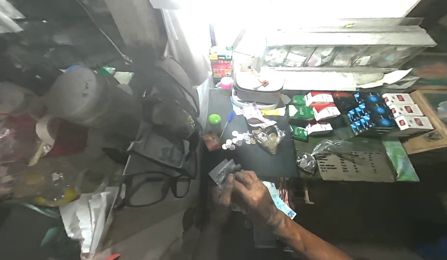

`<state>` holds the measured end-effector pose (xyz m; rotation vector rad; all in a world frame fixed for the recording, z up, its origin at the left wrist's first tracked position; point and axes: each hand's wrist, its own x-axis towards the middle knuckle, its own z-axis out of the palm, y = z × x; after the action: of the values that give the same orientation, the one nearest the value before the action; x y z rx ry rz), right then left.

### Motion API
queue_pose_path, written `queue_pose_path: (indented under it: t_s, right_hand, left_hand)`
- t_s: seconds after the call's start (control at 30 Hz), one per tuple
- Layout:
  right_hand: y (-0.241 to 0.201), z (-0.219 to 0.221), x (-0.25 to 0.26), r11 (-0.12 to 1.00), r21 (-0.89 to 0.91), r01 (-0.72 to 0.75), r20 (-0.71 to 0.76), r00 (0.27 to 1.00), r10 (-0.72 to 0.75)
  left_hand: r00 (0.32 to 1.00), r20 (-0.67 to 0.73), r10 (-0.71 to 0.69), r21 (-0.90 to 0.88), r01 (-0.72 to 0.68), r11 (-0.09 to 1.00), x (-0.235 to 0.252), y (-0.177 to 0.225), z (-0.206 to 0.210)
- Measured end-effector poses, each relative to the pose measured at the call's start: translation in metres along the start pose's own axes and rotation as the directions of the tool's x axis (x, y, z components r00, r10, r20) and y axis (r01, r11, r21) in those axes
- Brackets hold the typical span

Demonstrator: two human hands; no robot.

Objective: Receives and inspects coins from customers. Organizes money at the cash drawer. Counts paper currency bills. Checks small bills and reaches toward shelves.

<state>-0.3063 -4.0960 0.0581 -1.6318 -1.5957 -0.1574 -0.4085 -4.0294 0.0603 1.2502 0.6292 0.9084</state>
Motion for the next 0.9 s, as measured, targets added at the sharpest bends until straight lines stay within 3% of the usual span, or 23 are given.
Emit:
queue_pose_path:
  t_s: [0.23,0.4,0.5,0.57,0.7,0.8,0.9]
  right_hand:
    - [-0.010,-0.002,-0.008,0.996,-0.041,-0.080,0.072,0.994,0.083]
    - [0.019,-0.038,0.008,0.987,-0.100,-0.123,0.353,0.923,0.150]
    - [0.073,-0.057,0.062,0.966,-0.249,-0.071,0.291,0.946,0.145]
    - [0.111,-0.052,0.100,0.934,-0.342,-0.104,0.244,0.950,0.196]
    - [0.154,-0.019,0.149,0.866,-0.474,-0.156,0.370,0.858,0.357]
    - [0.171,-0.011,0.159,0.895,-0.441,-0.069,0.353,0.903,0.244]
    - [0.168,-0.033,0.164,0.960,-0.280,0.009,0.271,0.960,0.070]
  left_hand:
    - [0.982,-0.119,0.145,-0.173,-0.164,0.971,0.000,0.002,0.005]
    - [0.946,-0.141,0.293,0.001,-0.296,0.955,-0.002,0.015,-0.008]
    - [0.939,-0.096,0.331,0.083,-0.324,0.942,-0.010,0.008,-0.018]
    - [0.942,-0.104,0.318,0.087,-0.310,0.947,-0.015,0.006,-0.017]
    - [0.961,-0.157,0.226,-0.008,-0.230,0.973,-0.020,0.011,-0.012]
    - [0.978,-0.174,0.117,-0.124,-0.140,0.982,-0.024,0.013,-0.014]
    - [0.982,-0.188,0.028,-0.164,-0.059,0.985,-0.027,0.014,-0.016]
